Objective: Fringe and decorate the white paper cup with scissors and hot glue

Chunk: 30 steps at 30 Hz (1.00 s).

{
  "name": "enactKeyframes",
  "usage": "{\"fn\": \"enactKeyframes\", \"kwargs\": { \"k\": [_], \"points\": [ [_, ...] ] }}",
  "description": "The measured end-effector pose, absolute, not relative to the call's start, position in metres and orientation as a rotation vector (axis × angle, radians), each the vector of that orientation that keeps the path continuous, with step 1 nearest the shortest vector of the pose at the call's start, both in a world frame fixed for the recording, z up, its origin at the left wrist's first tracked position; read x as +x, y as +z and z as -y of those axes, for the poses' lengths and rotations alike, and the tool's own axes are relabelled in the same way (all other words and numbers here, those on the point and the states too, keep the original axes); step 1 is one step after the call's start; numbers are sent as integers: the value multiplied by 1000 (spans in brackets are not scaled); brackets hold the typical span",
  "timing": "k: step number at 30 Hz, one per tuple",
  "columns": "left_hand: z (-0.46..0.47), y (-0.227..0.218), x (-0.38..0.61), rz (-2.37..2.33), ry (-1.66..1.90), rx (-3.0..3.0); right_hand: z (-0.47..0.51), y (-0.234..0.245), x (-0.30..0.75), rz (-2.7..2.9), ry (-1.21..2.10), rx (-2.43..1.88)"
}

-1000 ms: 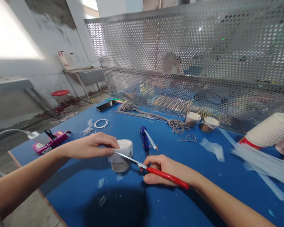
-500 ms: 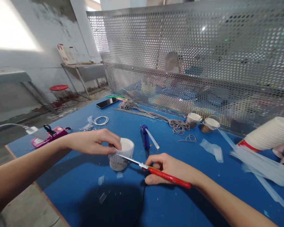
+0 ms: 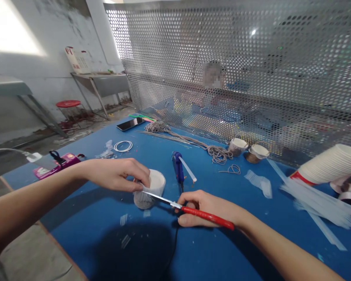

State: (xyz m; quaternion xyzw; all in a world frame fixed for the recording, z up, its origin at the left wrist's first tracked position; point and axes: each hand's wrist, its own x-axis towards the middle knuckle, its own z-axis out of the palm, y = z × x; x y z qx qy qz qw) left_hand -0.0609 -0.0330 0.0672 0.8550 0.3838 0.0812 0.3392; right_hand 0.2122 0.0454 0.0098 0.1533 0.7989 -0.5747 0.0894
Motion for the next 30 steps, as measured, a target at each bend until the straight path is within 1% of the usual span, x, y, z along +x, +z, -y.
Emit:
{"fn": "enactKeyframes", "kwargs": {
  "k": [8,13,20,26,30],
  "points": [
    [32,69,-60,-990,162,2222,-45,9,212,-2362,-1740,505],
    [30,71,-57,-985,115,2232,-44,15,210,-2356,-1666,558],
    [27,74,-52,-979,51,2267,-44,23,209,-2407,-1533,508],
    [25,77,-49,-1001,-8,2289,-43,24,208,-2324,-1589,566],
    [22,77,-47,-991,-33,2298,-42,26,210,-2354,-1551,562]
  ]
}}
